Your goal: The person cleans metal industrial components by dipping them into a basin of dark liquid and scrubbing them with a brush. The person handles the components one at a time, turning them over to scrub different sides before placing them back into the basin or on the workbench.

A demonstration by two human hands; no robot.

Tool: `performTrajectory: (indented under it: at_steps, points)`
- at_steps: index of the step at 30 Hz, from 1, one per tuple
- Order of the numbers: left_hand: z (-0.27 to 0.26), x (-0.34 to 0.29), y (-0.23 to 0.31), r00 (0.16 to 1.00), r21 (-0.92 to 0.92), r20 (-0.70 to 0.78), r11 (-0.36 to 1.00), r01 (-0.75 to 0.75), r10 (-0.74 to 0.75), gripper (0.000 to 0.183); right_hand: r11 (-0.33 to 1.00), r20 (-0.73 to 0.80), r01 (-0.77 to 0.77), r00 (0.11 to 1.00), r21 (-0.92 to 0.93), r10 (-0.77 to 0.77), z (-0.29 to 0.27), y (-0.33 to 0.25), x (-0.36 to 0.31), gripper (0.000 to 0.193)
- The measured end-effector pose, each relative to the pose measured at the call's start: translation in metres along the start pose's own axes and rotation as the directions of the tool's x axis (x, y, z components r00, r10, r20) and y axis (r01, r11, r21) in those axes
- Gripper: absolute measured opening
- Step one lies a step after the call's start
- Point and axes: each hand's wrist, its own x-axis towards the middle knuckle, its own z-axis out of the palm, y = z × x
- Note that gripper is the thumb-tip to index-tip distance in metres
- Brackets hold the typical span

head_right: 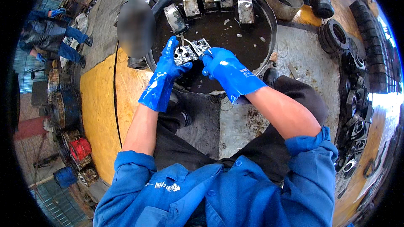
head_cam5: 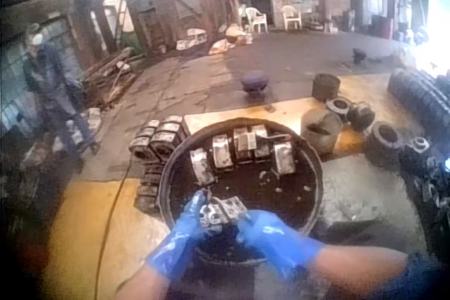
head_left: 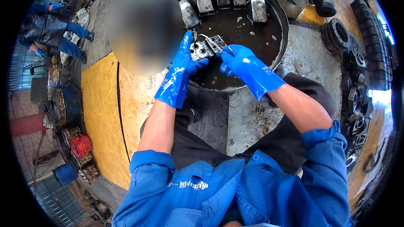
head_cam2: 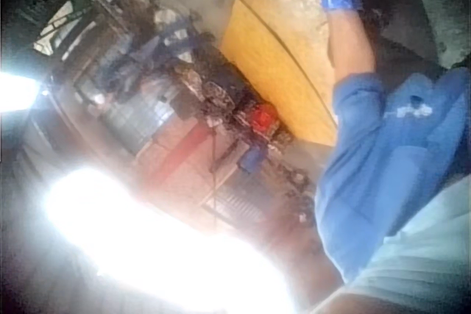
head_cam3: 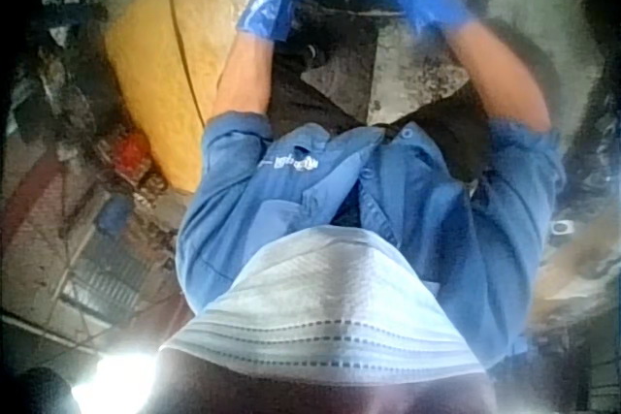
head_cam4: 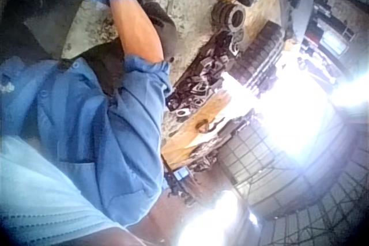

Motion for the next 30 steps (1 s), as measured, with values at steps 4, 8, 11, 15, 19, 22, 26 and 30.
performTrajectory:
  at_steps: [4,8,11,15,19,22,26,30]
  points:
    - [-0.003,-0.003,0.006,0.999,-0.097,0.026,0.995,0.035,-0.032,0.118,0.997,0.018,0.033,0.999,-0.067,-0.032,0.003,0.004,0.007,0.028]
    - [-0.002,-0.005,0.007,0.999,-0.04,0.02,0.999,0.035,-0.034,0.117,0.999,-0.004,0.029,1.0,-0.03,-0.029,0.005,0.003,-0.001,0.029]
    - [-0.003,-0.004,0.008,1.0,-0.015,0.012,1.0,0.006,-0.006,0.116,0.999,-0.004,0.039,0.999,-0.031,-0.039,0.005,0.006,0.0,0.027]
    - [-0.005,-0.004,0.008,0.999,-0.044,0.039,0.998,0.035,-0.034,0.117,0.999,0.05,0.043,0.998,-0.021,-0.042,0.005,0.006,0.003,0.027]
    - [-0.003,-0.001,0.002,1.0,-0.032,0.023,0.999,0.004,-0.004,0.119,0.996,0.106,0.04,0.994,-0.083,-0.031,0.002,0.002,0.002,0.027]
    - [-0.001,0.0,-0.007,0.999,-0.019,0.004,0.999,-0.037,0.037,0.12,0.981,0.117,0.036,0.993,-0.189,-0.014,-0.009,-0.007,-0.006,0.028]
    - [0.003,0.0,-0.015,0.998,-0.075,-0.013,0.995,-0.068,0.068,0.119,0.945,0.051,0.037,0.998,-0.326,-0.021,-0.018,-0.018,-0.009,0.029]
    - [0.002,0.003,-0.011,0.999,-0.034,0.007,0.998,-0.053,0.053,0.118,0.94,-0.007,0.085,0.996,-0.331,-0.093,-0.011,-0.009,-0.003,0.029]
